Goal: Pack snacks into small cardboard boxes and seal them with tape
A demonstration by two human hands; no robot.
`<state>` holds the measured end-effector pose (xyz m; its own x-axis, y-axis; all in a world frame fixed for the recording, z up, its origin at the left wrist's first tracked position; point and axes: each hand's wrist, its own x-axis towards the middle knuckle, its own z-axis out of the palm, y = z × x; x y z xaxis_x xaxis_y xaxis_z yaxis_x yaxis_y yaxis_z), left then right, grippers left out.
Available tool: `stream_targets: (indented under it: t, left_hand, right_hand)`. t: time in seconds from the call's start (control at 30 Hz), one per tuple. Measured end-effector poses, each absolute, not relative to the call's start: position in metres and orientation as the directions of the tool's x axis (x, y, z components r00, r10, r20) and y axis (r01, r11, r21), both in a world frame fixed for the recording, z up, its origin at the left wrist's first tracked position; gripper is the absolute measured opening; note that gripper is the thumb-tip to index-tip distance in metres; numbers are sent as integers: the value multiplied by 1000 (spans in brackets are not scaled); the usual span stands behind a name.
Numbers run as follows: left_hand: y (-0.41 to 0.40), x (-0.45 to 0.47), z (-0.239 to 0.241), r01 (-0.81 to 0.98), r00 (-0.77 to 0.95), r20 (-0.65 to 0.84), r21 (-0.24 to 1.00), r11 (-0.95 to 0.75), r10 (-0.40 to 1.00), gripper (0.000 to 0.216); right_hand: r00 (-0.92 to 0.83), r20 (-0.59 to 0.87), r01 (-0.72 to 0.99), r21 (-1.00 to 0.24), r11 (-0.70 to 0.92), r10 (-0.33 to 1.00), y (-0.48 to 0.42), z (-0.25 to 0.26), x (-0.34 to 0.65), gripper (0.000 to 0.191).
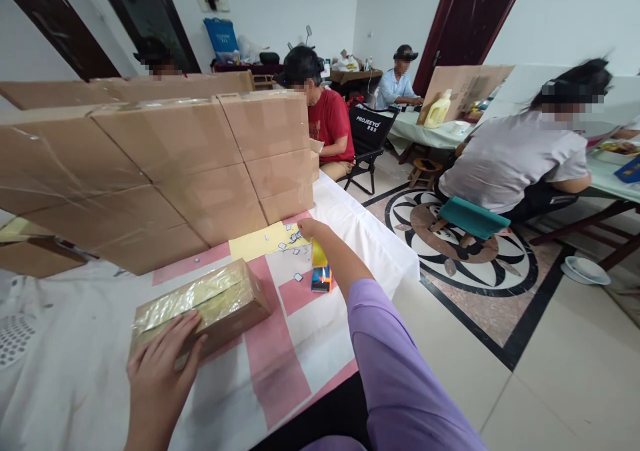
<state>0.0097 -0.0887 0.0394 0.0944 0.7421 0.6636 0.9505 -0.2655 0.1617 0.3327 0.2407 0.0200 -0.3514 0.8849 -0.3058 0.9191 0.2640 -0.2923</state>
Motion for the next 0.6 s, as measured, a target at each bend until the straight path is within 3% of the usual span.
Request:
stream_targets:
  t: [0.27,0.6]
  left_hand:
    - [-89,9,41,958,131,672,103,-268,729,31]
    - [-90,8,39,959,131,677,100,-267,724,32]
  right_hand:
    - [-315,-176,897,-378,232,933,239,31,333,26]
    - [-297,-202,873,-454,180,933,225,51,336,13]
